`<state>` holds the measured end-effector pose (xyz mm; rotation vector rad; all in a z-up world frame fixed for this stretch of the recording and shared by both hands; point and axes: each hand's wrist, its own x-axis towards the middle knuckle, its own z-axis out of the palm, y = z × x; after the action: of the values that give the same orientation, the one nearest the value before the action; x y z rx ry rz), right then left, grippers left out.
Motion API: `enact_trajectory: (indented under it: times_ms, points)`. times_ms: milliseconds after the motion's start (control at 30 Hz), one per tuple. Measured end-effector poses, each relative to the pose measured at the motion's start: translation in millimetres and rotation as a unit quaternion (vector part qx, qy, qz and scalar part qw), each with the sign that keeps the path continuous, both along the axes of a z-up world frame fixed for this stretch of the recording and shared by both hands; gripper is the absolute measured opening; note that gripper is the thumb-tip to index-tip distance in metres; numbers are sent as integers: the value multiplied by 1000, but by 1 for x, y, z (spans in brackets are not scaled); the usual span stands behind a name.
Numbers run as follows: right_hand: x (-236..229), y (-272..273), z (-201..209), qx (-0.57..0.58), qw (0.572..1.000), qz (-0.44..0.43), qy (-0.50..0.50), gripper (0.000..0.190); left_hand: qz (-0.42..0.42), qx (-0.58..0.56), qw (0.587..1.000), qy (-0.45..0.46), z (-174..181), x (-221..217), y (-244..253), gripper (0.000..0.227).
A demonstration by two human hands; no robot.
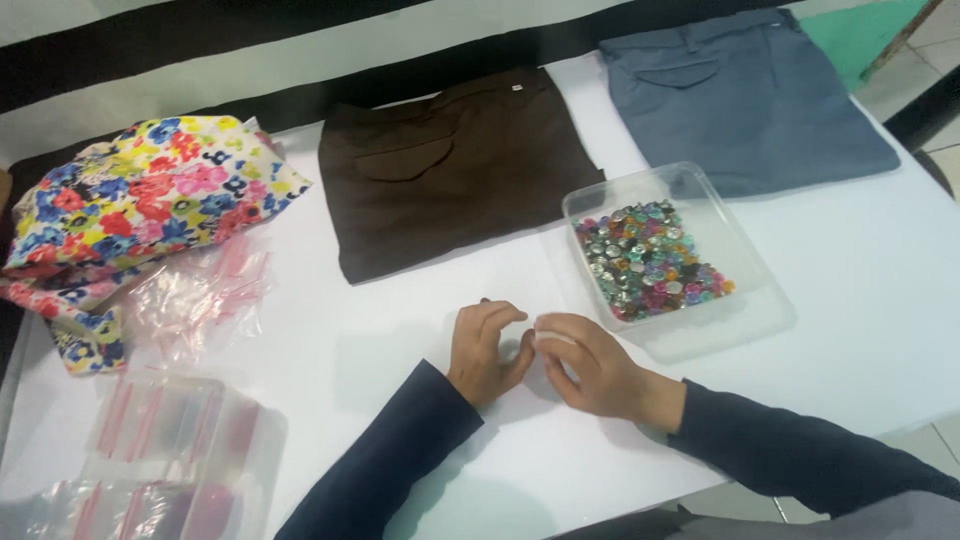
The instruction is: The person selects silver buttons from a mixed container of colorful buttons and places them in a line on the table. The person then picks up a small plastic bag and begins to open it.
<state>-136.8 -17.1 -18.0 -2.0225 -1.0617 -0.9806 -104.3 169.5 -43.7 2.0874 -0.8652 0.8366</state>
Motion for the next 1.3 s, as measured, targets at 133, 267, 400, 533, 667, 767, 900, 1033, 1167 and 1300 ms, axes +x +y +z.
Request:
enact_trajectory:
  times_ms: [133, 267, 400, 533, 667, 767, 900, 1033, 1167, 1300]
  points:
    - [13, -35, 42, 1, 994, -37, -98, 33, -17, 1, 999, -35, 42, 5, -34, 36]
    - [46, -73, 62, -36, 987, -143, 68, 32, -45, 65, 993, 84, 67, 27, -75, 37]
    - [67, -98, 79, -124, 926, -87, 345, 57, 3, 186, 979, 76, 37, 63, -119, 34]
    - [68, -94, 98, -163, 827, -86, 531, 63, 43, 366, 919, 142, 31, 79, -147, 49]
    - [80, -99, 80, -218, 808, -98, 538, 60, 96, 452, 867, 188, 37, 77, -162, 46]
    - [79, -100, 79, -226, 808, -111, 532, 58, 83, 457, 862, 203, 37, 77, -162, 41]
    - [81, -100, 70, -215, 788, -147, 558, 53, 77, 435, 874, 205, 46, 73, -156, 29]
    - [81, -105, 60, -229, 781, -177, 553, 56, 101, 433, 877, 180, 24, 78, -162, 18]
    - [77, -113, 55, -163, 789, -190, 562, 43, 84, 370, 903, 201, 12, 83, -161, 11]
    - [72, -121, 64, -33, 803, -184, 566, 30, 62, 280, 921, 264, 31, 78, -154, 13]
